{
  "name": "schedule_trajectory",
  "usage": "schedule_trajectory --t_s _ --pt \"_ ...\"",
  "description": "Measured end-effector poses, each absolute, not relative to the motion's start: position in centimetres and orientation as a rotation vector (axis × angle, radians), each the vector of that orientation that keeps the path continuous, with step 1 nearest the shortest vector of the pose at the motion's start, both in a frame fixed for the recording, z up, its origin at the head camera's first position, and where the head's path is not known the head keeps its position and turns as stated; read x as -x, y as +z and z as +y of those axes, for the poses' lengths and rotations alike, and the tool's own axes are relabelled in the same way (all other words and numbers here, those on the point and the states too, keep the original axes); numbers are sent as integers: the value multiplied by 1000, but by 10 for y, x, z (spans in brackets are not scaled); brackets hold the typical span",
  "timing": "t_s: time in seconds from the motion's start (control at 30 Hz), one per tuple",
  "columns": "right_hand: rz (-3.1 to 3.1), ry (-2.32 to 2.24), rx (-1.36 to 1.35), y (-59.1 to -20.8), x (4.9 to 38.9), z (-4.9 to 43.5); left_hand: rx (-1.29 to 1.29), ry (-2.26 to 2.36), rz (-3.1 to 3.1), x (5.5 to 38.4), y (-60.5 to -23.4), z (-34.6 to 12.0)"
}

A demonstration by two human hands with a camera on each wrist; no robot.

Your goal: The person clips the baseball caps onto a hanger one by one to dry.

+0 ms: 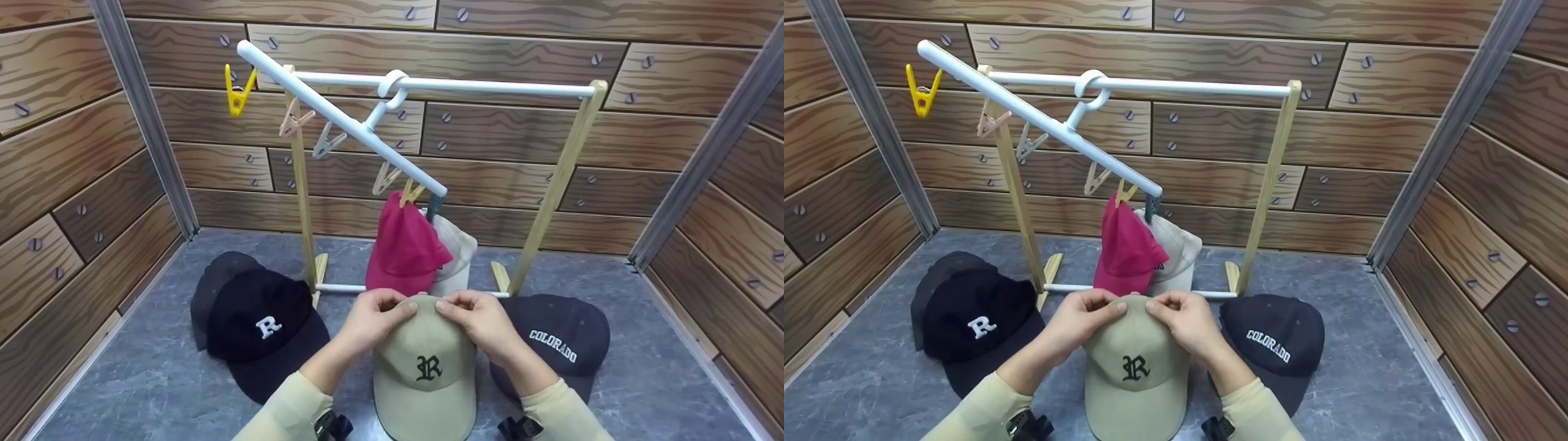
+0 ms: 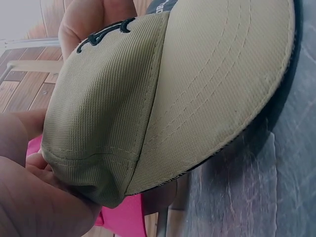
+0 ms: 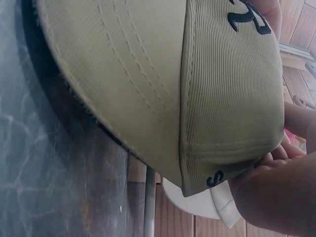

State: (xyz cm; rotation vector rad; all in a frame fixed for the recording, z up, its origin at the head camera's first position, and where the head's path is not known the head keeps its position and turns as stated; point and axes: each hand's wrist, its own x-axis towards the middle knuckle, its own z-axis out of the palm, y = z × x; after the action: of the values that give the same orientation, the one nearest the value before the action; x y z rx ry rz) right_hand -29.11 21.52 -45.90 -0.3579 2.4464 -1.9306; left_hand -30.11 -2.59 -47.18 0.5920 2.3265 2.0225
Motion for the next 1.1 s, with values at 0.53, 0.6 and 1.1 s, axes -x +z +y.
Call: schedule_trajectory --t_s 0.53,0.6,1.1 --pt "2636 -1910 362 -457 286 204 -663 2044 2431 301 -471 -28" --pt "2625 -1928 370 -457 286 203 -656 2051 2433 302 -472 -28" --pt "2588 -2030 375 -456 285 197 -666 2049 2495 300 -464 -31"
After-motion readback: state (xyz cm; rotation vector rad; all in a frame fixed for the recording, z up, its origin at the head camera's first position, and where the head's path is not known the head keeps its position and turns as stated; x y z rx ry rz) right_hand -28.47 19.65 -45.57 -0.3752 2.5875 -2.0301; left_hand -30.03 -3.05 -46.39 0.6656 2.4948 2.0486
